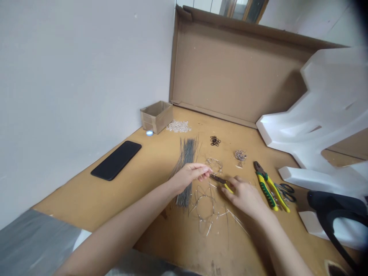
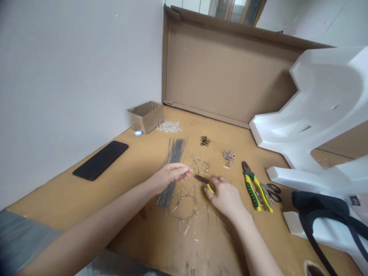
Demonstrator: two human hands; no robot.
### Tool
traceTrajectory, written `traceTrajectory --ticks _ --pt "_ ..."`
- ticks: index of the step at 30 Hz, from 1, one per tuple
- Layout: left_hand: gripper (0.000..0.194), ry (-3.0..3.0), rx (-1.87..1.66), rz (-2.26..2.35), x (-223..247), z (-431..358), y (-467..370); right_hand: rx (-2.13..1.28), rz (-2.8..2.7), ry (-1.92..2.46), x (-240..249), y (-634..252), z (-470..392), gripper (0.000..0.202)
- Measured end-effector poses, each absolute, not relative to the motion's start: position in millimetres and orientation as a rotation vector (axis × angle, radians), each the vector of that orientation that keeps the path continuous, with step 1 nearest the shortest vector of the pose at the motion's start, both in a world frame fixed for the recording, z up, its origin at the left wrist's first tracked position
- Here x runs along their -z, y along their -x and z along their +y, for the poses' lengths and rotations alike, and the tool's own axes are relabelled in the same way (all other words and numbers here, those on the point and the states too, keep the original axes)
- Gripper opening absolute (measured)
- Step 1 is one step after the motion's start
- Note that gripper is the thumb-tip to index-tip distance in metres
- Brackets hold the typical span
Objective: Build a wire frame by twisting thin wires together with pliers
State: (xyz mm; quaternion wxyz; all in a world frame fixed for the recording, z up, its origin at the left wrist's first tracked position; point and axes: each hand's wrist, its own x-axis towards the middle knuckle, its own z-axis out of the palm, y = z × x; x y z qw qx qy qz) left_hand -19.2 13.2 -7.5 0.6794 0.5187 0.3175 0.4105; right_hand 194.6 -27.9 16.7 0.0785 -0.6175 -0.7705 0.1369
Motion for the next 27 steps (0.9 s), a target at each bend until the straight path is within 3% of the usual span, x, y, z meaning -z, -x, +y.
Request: traceTrajectory --ticks 3,6,9,13,15,27 --pt "0.026 -1.271 -0.853 0.693 1.9 10.1 20.1 -0.177 -2.357 1.883 3.5 -197.8 -23.3 0.037" --pt "0.027 -1.427 -0.795 0.713 -3.3 5.6 20.5 -0.223 -2.301 1.785 6.5 -198.1 -21.5 0.041" --pt "0.027 -1.565 -0.773 0.755 -4.4 1.5 19.6 -0.519 -2.062 1.573 -5.2 -192.2 -24.6 0.036" --pt "0.026 -1.704 -0.819 0.768 -1.5 -2.0 16.8 -1.230 -1.741 1.380 -15.1 -176.3 -32.0 0.034" --pt "0.026 -1.722 -0.819 0.738 0.0 -2.4 15.5 -1.333 -1.657 1.346 -13.0 -170.2 -34.0 0.031" --pt "0.020 -1.307 -0.883 0.812 1.6 5.9 15.3 -1.304 -1.345 1.253 -8.9 -175.0 -31.4 0.023"
